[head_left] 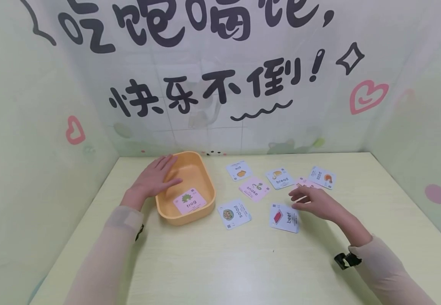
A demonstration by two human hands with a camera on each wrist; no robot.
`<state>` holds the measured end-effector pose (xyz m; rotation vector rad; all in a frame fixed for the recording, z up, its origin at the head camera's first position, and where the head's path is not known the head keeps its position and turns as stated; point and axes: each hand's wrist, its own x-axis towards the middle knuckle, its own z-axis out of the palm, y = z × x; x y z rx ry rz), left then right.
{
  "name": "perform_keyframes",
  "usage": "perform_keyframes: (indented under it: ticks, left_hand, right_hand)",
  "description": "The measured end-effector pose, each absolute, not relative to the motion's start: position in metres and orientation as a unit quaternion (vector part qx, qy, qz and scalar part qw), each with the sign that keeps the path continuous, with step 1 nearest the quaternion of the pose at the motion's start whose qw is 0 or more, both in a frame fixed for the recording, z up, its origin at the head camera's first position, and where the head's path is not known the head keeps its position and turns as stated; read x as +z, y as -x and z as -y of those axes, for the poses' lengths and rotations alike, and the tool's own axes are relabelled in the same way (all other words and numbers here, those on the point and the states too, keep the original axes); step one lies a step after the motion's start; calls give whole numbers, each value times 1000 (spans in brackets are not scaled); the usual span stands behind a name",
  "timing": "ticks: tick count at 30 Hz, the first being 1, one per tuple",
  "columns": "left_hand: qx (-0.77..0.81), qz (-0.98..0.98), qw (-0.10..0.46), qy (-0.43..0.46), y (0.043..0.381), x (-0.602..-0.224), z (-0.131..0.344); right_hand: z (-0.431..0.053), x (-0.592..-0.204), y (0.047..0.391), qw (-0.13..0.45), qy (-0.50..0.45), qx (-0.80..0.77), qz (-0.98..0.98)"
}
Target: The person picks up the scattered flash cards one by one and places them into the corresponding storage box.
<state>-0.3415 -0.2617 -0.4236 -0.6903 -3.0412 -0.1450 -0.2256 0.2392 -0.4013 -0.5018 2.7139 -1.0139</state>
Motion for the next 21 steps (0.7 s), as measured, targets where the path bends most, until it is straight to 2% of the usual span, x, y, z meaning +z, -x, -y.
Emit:
perform_keyframes:
  ticks: [21]
  left_hand:
    - [-54, 973, 11, 222, 342, -423, 261]
  right_hand:
    - [-242, -407, 224, 101, 165, -340, -920]
